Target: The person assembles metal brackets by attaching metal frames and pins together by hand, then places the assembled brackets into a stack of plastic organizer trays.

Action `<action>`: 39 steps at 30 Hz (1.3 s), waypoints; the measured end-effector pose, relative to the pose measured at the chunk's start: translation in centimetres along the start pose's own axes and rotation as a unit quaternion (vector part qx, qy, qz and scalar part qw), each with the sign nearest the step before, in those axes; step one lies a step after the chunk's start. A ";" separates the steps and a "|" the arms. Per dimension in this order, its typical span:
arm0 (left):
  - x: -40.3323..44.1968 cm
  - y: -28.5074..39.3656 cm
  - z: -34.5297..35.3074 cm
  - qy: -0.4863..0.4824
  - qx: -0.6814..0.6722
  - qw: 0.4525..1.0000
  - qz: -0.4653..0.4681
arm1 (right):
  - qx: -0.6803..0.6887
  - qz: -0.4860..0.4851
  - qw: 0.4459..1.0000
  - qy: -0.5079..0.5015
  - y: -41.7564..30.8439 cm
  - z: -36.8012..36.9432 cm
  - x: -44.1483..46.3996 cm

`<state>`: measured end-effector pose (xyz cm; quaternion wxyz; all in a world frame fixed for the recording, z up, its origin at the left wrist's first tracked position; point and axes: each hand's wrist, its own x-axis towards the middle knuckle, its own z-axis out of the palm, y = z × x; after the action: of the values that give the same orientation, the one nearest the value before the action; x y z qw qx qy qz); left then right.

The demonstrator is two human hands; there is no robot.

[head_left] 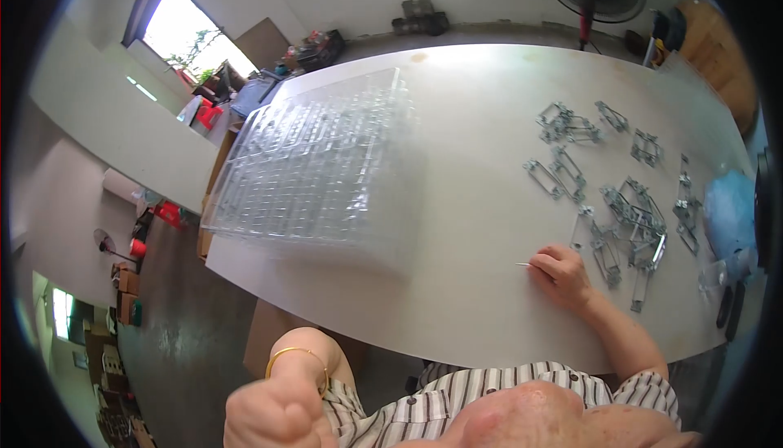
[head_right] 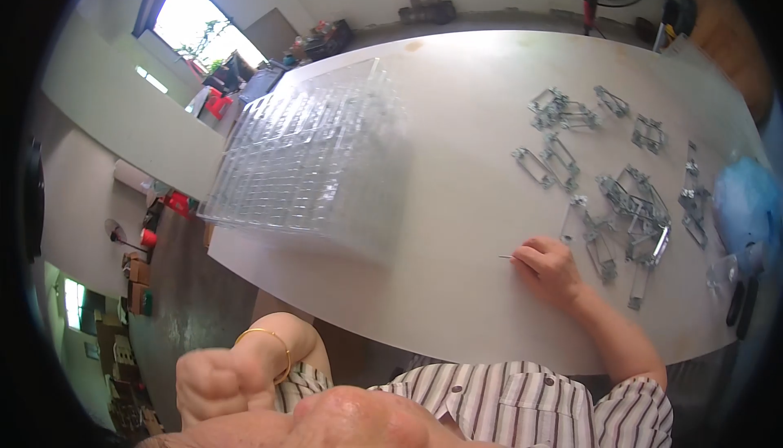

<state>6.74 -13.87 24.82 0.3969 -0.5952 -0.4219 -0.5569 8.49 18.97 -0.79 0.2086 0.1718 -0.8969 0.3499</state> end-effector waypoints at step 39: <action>-7.9 -8.8 16.9 0.053 -0.059 0.926 -0.368 | 0.052 -0.144 0.988 -0.029 2.0 1.7 -2.7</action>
<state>3.80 4.44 15.85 0.1499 -0.3900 -0.5561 -0.7185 9.45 19.59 -4.34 0.2215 0.3194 -0.8491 0.3576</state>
